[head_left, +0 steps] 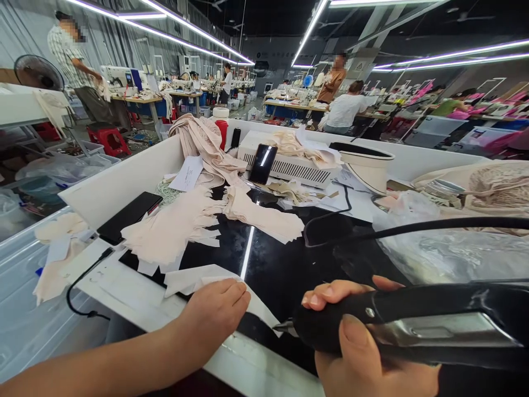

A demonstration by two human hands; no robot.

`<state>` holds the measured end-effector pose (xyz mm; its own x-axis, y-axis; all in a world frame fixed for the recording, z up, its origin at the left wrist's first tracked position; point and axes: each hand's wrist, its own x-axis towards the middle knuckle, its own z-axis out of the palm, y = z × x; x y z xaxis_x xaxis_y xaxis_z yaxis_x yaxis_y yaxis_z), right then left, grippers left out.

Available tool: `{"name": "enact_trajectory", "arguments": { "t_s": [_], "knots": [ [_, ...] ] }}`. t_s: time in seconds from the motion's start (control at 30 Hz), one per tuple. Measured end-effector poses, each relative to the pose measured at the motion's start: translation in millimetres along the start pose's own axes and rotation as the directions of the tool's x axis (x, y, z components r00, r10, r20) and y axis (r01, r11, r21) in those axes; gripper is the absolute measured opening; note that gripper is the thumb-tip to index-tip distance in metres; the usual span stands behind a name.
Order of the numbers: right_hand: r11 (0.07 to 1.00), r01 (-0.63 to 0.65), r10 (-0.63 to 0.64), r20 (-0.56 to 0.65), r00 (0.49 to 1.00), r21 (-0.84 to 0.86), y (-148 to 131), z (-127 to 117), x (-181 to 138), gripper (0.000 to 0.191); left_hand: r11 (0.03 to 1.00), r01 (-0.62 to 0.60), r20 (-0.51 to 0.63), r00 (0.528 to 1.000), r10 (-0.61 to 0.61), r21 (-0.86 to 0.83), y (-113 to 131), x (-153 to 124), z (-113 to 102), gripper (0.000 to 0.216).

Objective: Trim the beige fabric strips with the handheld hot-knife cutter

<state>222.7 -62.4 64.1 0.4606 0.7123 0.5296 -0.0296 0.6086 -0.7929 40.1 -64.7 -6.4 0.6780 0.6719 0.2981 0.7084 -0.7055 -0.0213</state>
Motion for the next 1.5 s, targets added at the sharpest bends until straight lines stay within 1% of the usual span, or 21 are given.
{"name": "enact_trajectory", "arguments": {
  "t_s": [0.07, 0.1, 0.13, 0.23, 0.27, 0.33, 0.43, 0.6, 0.7, 0.83, 0.93, 1.07, 1.33, 1.5],
  "knots": [
    [1.000, -0.004, 0.004, 0.004, 1.000, 0.003, -0.2, 0.1, -1.2, 0.040, 1.000, 0.007, -0.035, 0.999, -0.007, -0.009, 1.4, 0.1, 0.7, 0.025],
    [1.000, -0.009, 0.009, 0.002, 1.000, 0.003, -0.1, 0.0, -1.7, 0.040, 1.000, 0.013, -0.064, 0.998, -0.014, -0.019, 2.7, -0.2, 1.1, 0.027],
    [1.000, -0.021, 0.021, 0.001, 1.000, 0.002, 0.0, -0.2, -2.3, 0.041, 0.999, 0.016, -0.092, 0.996, -0.018, -0.030, 4.2, -0.8, 1.5, 0.036],
    [0.999, -0.049, 0.049, -0.002, 0.999, 0.005, -1.0, -1.3, -4.1, 0.044, 0.999, -0.009, -0.139, 0.990, 0.002, -0.046, 9.6, -3.5, 2.5, 0.074],
    [0.998, -0.059, 0.059, -0.001, 0.998, 0.006, -1.9, -1.6, -4.4, 0.045, 0.999, -0.019, -0.142, 0.990, 0.013, -0.042, 11.3, -4.5, 2.9, 0.082],
    [0.996, -0.085, 0.085, 0.000, 0.996, 0.009, -4.2, -1.6, -3.8, 0.046, 0.999, -0.027, -0.136, 0.990, 0.023, -0.028, 14.1, -6.2, 4.2, 0.088],
    [0.993, -0.111, 0.112, -0.004, 0.994, 0.024, -6.4, 1.0, 1.8, 0.045, 0.999, -0.030, -0.128, 0.991, 0.027, -0.021, 16.6, -7.3, 6.8, 0.090],
    [0.996, -0.044, 0.047, -0.033, 0.998, 0.078, -1.3, 12.1, 17.8, 0.041, 1.000, -0.023, -0.162, 0.987, 0.019, -0.021, 18.2, -6.6, 7.7, 0.096],
    [0.996, -0.015, 0.017, -0.022, 1.000, 0.089, 4.4, 19.7, 23.2, 0.040, 0.999, -0.023, -0.167, 0.986, 0.015, -0.046, 17.7, -5.5, 5.3, 0.096],
    [0.994, -0.003, 0.002, 0.008, 1.000, 0.111, 11.1, 26.8, 22.3, 0.040, 0.995, -0.034, -0.153, 0.988, 0.020, -0.095, 15.6, -4.3, 3.4, 0.095],
    [0.995, 0.004, -0.006, 0.018, 1.000, 0.100, 14.5, 28.2, 19.5, 0.040, 0.992, -0.039, -0.167, 0.986, 0.019, -0.117, 13.7, -4.1, 4.4, 0.094],
    [0.997, -0.023, 0.022, 0.018, 1.000, 0.072, 15.6, 28.6, 18.8, 0.040, 0.990, -0.044, -0.172, 0.985, 0.021, -0.131, 11.5, -4.3, 5.6, 0.091],
    [0.990, -0.009, 0.008, 0.006, 1.000, 0.138, 21.9, 35.7, 23.3, 0.042, 0.986, -0.064, -0.163, 0.986, 0.039, -0.156, 7.3, -3.4, -2.0, 0.086],
    [0.994, -0.032, 0.032, 0.003, 0.999, 0.108, 25.0, 36.8, 19.7, 0.041, 0.982, -0.078, -0.133, 0.990, 0.055, -0.174, 5.7, -4.1, -4.3, 0.083]
  ]
}}
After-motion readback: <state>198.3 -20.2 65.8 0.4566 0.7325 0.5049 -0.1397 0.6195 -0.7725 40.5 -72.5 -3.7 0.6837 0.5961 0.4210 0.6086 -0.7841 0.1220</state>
